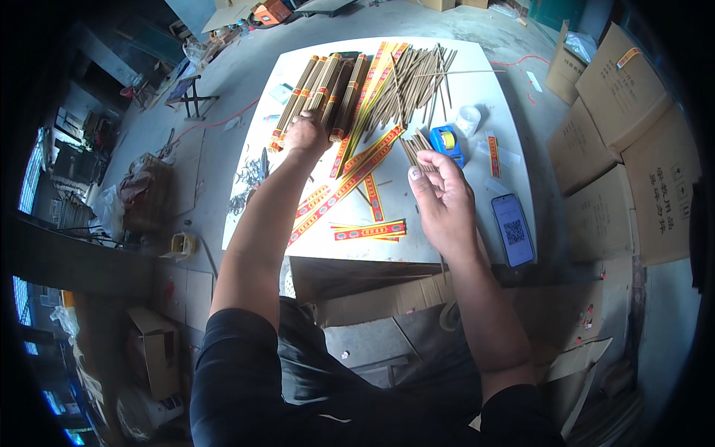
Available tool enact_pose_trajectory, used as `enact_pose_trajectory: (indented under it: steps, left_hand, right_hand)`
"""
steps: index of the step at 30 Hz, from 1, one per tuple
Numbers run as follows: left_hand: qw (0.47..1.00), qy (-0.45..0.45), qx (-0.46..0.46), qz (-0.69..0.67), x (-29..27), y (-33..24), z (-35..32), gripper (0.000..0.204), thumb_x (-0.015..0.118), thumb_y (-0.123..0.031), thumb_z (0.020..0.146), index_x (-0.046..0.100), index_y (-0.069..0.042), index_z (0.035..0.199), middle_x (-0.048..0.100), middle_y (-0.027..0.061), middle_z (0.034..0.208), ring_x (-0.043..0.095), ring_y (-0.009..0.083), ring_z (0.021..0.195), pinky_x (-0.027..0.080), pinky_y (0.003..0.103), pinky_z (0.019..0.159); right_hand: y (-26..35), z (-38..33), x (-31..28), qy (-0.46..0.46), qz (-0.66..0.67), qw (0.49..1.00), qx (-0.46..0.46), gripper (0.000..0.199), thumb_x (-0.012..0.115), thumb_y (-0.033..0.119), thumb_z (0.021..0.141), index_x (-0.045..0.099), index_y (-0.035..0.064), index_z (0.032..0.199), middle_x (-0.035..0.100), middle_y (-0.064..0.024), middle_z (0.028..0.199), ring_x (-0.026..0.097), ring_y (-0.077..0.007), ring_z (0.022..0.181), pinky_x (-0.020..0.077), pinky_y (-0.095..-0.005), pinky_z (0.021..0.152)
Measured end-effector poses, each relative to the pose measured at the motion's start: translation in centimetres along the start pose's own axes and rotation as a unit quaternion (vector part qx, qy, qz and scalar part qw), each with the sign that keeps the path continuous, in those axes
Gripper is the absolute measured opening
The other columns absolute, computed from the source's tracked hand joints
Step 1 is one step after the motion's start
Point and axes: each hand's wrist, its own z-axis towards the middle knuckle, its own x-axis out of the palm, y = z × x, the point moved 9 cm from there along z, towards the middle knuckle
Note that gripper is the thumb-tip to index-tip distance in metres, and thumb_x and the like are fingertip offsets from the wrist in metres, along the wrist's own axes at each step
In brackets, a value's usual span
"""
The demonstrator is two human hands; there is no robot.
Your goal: The person gathers thin wooden sticks, aligns them into bundles, and wraps each bundle with a red and yellow decorative paper band. The person repeats this process multiple times, placing completed bundles on the table.
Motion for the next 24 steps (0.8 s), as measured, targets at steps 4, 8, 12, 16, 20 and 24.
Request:
enact_pose_trajectory:
  steps: [4, 8, 12, 16, 20, 24]
  left_hand:
    - [0.993, 0.038, 0.013, 0.112, 0.1, -2.4, -1.2, 0.067, 0.072, -0.045, 0.093, 0.057, 0.0, 0.141, 0.051, 0.0135, 0.143, 0.052, 0.0353, 0.133, 0.055, 0.052, 0.098]
    - [0.983, -0.118, 0.016, 0.136, -2.6, -0.3, -1.8, 0.049, 0.071, -0.04, 0.094, 0.064, -0.01, 0.133, 0.057, 0.0128, 0.138, 0.055, 0.0357, 0.131, 0.045, 0.063, 0.102]
    - [0.99, -0.119, 0.067, 0.023, -4.1, -1.0, -5.6, 0.048, 0.061, -0.043, 0.099, 0.061, -0.011, 0.136, 0.056, 0.0141, 0.139, 0.053, 0.0364, 0.13, 0.047, 0.06, 0.101]
    - [0.983, -0.113, 0.135, -0.043, -2.6, -1.2, -13.1, 0.05, 0.066, -0.038, 0.096, 0.061, -0.01, 0.137, 0.056, 0.0159, 0.139, 0.056, 0.0375, 0.128, 0.05, 0.056, 0.101]
    - [0.962, -0.111, 0.208, -0.135, -1.6, -2.2, -16.6, 0.041, 0.068, -0.031, 0.095, 0.068, -0.006, 0.127, 0.062, 0.0163, 0.13, 0.06, 0.0381, 0.121, 0.052, 0.053, 0.097]
    - [0.942, -0.124, 0.277, -0.142, -2.5, -7.0, -15.8, 0.037, 0.066, -0.027, 0.095, 0.067, -0.002, 0.122, 0.066, 0.0176, 0.124, 0.061, 0.038, 0.119, 0.052, 0.05, 0.099]
  right_hand:
    - [0.4, -0.4, -0.8, 0.002, -0.017, 1.0, -0.023, 0.04, 0.07, 0.024, 0.102, 0.062, -0.0038, 0.129, 0.066, -0.0207, 0.126, 0.072, -0.0257, 0.1, 0.0604, -0.0365, 0.081]
    - [1.5, -0.7, -0.6, 0.011, -0.018, 1.0, -0.021, 0.04, 0.07, 0.025, 0.102, 0.062, -0.0044, 0.129, 0.066, -0.0208, 0.125, 0.072, -0.0259, 0.1, 0.0603, -0.0365, 0.081]
    - [1.6, -0.4, -1.9, -0.008, -0.015, 1.0, -0.009, 0.037, 0.071, 0.024, 0.101, 0.065, -0.0027, 0.127, 0.07, -0.0187, 0.119, 0.072, -0.0245, 0.098, 0.0593, -0.0365, 0.082]
    - [1.5, 0.1, -3.7, -0.032, -0.019, 0.999, -0.012, 0.03, 0.071, 0.018, 0.101, 0.067, -0.0016, 0.124, 0.072, -0.0125, 0.11, 0.069, -0.0171, 0.096, 0.0562, -0.0318, 0.083]
    - [1.7, 0.6, -5.7, -0.08, 0.009, 0.997, -0.018, 0.02, 0.068, 0.01, 0.104, 0.07, -0.0008, 0.12, 0.073, -0.0028, 0.104, 0.065, -0.0056, 0.095, 0.0518, -0.0236, 0.082]
    - [3.8, 0.8, -9.0, -0.148, 0.063, 0.984, -0.073, 0.019, 0.066, 0.011, 0.104, 0.072, -0.001, 0.118, 0.075, -0.0063, 0.104, 0.07, -0.0099, 0.091, 0.0527, -0.0243, 0.079]
